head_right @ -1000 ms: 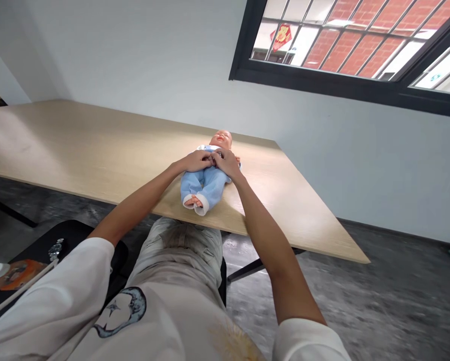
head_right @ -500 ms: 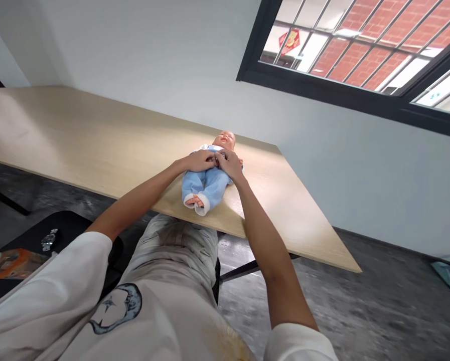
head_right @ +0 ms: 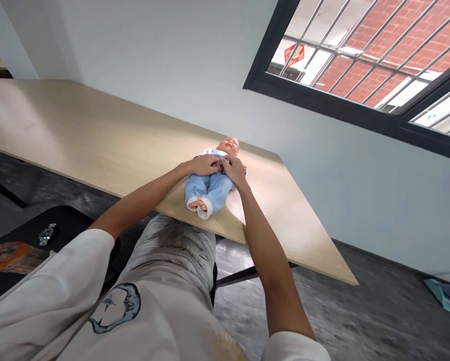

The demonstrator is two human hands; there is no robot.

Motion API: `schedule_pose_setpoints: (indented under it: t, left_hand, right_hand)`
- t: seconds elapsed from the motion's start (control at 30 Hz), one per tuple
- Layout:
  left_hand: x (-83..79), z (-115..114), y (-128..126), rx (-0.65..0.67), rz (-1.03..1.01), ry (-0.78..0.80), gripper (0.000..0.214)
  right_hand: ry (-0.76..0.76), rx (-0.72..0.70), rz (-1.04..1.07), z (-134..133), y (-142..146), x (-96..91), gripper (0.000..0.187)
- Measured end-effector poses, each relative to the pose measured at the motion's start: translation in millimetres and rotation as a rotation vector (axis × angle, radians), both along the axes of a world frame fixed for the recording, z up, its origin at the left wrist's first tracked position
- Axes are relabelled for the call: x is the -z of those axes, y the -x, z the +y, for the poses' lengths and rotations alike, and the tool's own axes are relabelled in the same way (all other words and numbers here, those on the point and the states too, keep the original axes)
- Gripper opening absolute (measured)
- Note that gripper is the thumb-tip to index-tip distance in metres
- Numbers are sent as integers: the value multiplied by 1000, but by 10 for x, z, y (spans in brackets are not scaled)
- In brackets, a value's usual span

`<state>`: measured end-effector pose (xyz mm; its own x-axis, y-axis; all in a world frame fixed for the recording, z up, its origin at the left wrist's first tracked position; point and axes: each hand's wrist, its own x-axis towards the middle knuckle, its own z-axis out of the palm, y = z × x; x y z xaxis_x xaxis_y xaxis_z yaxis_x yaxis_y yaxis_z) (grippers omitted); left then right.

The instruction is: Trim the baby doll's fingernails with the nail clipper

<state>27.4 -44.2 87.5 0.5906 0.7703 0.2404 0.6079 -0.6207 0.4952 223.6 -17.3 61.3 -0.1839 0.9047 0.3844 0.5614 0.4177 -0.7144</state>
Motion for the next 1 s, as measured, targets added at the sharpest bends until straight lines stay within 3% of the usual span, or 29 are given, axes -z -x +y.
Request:
schedule_pose_setpoints:
  t: [0.23,0.67,1.0]
  left_hand:
    - [22,37,-1,19,-18,-8,23]
    - [10,39,-15,1,-18,4,18]
    - [18,44,-15,4,-14,9,19]
  right_hand:
    - [21,28,5,-15,22,-7,25]
    - [1,19,-18,20,4,22,32]
    - [2,22,6,12,12,9,27]
